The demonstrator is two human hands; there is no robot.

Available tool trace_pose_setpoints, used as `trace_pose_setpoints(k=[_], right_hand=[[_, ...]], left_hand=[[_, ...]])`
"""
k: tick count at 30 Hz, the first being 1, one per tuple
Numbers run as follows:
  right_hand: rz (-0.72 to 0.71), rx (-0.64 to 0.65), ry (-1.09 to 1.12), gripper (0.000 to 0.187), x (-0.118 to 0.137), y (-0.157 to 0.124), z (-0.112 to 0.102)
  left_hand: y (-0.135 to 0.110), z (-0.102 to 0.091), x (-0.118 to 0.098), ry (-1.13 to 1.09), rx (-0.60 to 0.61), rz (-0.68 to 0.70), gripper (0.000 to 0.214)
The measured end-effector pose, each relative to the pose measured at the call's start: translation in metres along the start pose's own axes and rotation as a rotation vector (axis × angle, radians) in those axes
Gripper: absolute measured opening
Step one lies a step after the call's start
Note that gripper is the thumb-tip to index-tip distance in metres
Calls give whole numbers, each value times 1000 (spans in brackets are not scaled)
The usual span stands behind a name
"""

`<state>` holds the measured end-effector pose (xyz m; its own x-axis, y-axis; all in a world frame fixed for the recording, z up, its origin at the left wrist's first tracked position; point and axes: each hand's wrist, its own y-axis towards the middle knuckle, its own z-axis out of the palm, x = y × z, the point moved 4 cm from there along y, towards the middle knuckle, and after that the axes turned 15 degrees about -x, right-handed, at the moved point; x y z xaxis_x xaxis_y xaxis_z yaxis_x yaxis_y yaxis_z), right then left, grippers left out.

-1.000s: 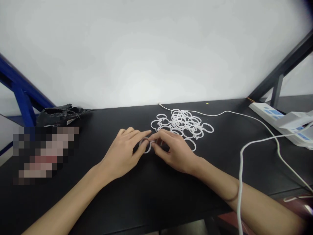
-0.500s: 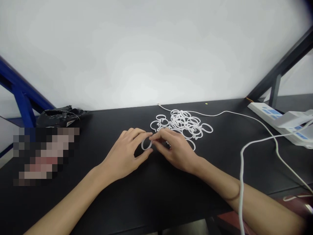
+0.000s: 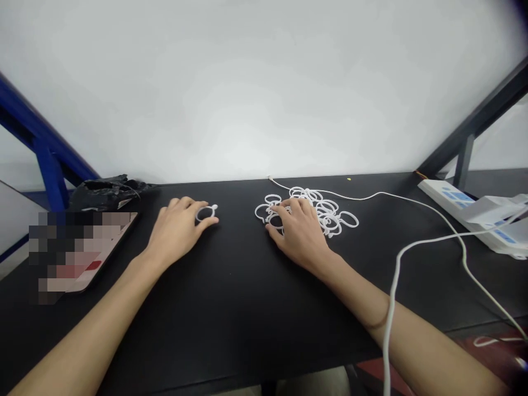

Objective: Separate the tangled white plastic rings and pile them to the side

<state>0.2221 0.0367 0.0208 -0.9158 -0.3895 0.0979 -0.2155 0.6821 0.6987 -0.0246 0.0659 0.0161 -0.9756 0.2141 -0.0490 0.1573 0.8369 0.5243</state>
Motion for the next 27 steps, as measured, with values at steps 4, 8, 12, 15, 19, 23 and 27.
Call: trace_pose_setpoints(k=[4, 8, 12, 15, 19, 23, 27], right_hand=[[-42, 24, -8, 33, 2, -2, 4], [-76, 40, -32, 23, 5, -3, 6], [-116, 59, 20, 18, 8, -1, 5], [-97, 18, 176, 17, 13, 2, -3], [92, -16, 516, 11, 21, 4, -19], [300, 58, 718, 10, 28, 0, -28], [343, 82, 749, 14, 30, -1, -31]], left_hand=[[3, 2, 27, 143, -22, -117, 58], [4, -1, 25, 119, -78, -147, 62], [2, -8, -5, -78, -104, -10, 51], [-4, -13, -33, -259, -75, 119, 44], [-15, -18, -62, -400, -34, 189, 60], [-22, -23, -74, -412, -100, 200, 65], [-23, -26, -75, -416, -178, 239, 58]])
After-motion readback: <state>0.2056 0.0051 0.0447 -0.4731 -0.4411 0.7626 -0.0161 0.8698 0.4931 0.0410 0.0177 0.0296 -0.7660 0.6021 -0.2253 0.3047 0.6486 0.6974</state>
